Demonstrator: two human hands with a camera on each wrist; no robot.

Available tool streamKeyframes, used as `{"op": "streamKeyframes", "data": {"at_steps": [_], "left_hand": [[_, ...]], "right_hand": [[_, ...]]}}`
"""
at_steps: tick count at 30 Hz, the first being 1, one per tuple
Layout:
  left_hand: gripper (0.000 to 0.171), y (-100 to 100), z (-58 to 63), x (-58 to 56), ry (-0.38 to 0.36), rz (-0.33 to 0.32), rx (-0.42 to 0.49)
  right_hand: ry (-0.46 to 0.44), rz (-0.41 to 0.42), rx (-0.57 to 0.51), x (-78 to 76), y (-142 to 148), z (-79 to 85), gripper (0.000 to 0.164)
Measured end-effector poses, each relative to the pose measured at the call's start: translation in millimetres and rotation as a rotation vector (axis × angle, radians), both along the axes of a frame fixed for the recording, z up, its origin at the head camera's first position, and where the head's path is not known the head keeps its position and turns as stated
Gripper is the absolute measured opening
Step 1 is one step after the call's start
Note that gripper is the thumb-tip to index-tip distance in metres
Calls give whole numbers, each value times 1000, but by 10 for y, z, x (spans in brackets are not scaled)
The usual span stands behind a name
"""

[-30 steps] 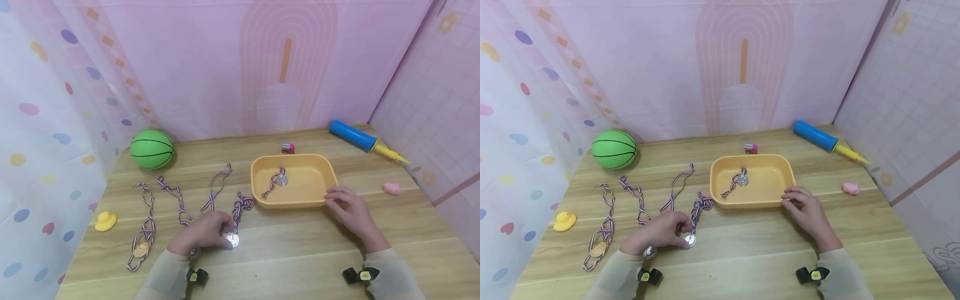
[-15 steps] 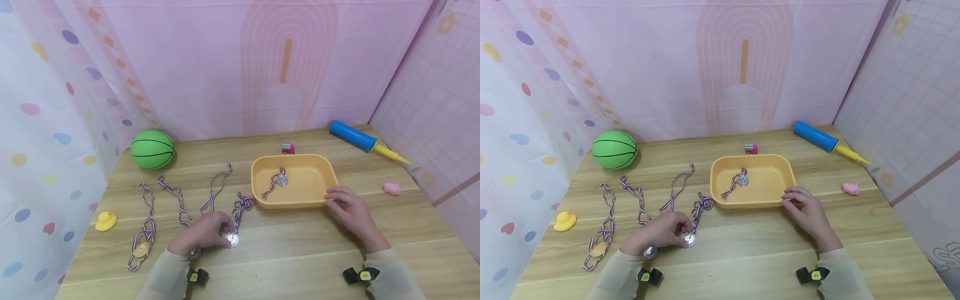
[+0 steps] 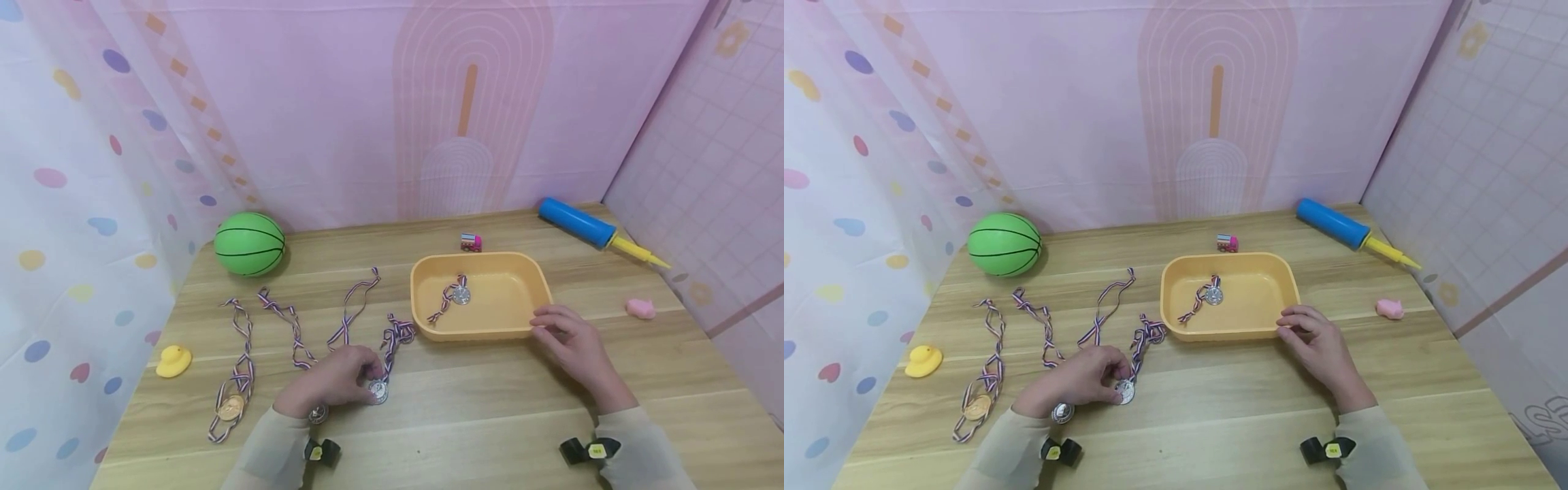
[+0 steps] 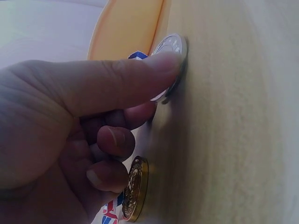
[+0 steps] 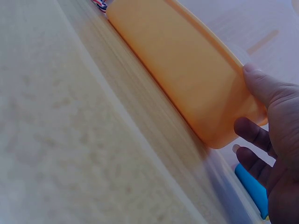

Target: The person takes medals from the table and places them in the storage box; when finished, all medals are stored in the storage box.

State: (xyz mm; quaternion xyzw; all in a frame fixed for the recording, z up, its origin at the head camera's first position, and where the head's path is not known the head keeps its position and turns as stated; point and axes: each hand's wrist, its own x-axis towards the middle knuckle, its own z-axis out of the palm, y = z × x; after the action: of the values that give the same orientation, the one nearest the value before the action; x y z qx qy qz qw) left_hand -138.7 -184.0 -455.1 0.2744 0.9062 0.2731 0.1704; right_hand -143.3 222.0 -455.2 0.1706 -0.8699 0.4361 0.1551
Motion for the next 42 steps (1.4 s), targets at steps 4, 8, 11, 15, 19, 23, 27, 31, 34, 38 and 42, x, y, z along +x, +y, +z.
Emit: {"op": "streamKeyframes", "data": {"at_steps": [4, 8, 11, 15, 19, 23, 27, 31, 34, 38, 42], "left_hand": [[28, -3, -2, -2, -9, 1, 3], [25, -12, 0, -5, -20, 5, 23], [20, -22, 5, -14, -23, 13, 49], [12, -44, 26, -26, -29, 49, 77], [8, -70, 57, -39, -20, 97, 108], [5, -93, 113, -36, -56, 153, 164], [5, -118, 196, -21, -87, 211, 227], [4, -130, 276, -9, -51, 250, 276], [3, -130, 332, -2, -23, 270, 297], [4, -121, 433, 7, 16, 285, 313], [6, -97, 560, 26, 37, 306, 329]], "right_hand": [[10, 16, -2, 36, -30, 76, 13], [7, 15, -4, 33, -27, 78, 14], [0, 6, 0, 13, -11, 35, 16], [2, 1, -4, -59, 64, -131, 18], [4, 4, -5, -116, 132, -256, 18], [7, 14, -4, -130, 155, -285, 15], [12, 17, -1, -137, 154, -289, 13], [5, 15, 5, -142, 151, -296, 12], [5, 11, 7, -145, 151, -301, 12], [15, 10, 8, -144, 150, -299, 12], [33, -4, 27, -145, 149, -289, 11]]}}
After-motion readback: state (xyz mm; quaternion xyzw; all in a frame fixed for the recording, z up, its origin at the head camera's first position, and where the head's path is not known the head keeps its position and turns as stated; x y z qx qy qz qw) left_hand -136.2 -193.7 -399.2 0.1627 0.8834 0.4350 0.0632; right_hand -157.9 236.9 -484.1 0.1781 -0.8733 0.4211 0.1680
